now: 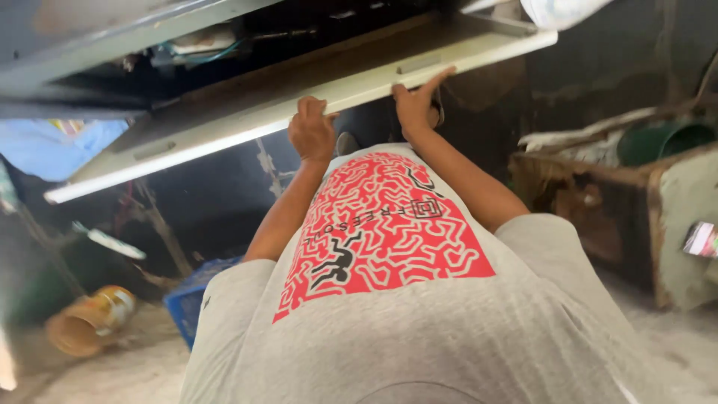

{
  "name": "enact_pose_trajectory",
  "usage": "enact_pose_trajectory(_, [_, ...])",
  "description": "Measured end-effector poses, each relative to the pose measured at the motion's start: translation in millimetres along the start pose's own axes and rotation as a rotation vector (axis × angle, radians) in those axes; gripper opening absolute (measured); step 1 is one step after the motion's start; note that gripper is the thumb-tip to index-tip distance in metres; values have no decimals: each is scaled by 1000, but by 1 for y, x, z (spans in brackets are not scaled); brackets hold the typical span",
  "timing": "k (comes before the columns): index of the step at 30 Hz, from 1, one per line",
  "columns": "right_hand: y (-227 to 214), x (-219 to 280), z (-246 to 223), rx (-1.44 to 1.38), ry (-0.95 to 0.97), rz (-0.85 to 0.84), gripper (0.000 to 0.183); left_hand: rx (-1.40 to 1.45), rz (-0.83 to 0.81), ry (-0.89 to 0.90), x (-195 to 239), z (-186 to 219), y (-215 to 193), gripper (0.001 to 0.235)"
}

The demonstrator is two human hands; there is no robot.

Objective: Loading sleeves and clearing jams on an industrial paper cup manufacturing machine.

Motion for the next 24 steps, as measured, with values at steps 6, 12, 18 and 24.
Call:
enact_pose_trajectory(6, [12,-16,28,-54,-292,295,125,23,-49,167,-4,1,1,34])
enact_pose_trajectory(12, [28,-18,54,-167,-140,285,116,-2,-173,188,-8,21,1,32])
enact_pose_trajectory(18, [38,-17,43,-100,-225,382,97,-49,-192,182,-16,23,2,32])
enact_pose_trajectory(24, [35,-22,35,-128,-204,347,93,-63,-180,87,-18,26,2,32])
Point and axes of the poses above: each hand's wrist, its own x-axis away from the middle knuckle, its own y-axis out of the palm, z = x × y, the point moved 5 cm from there along -x, towards the middle knuckle, and after that the axes turned 9 degrees about x, right-handed, at the moved point
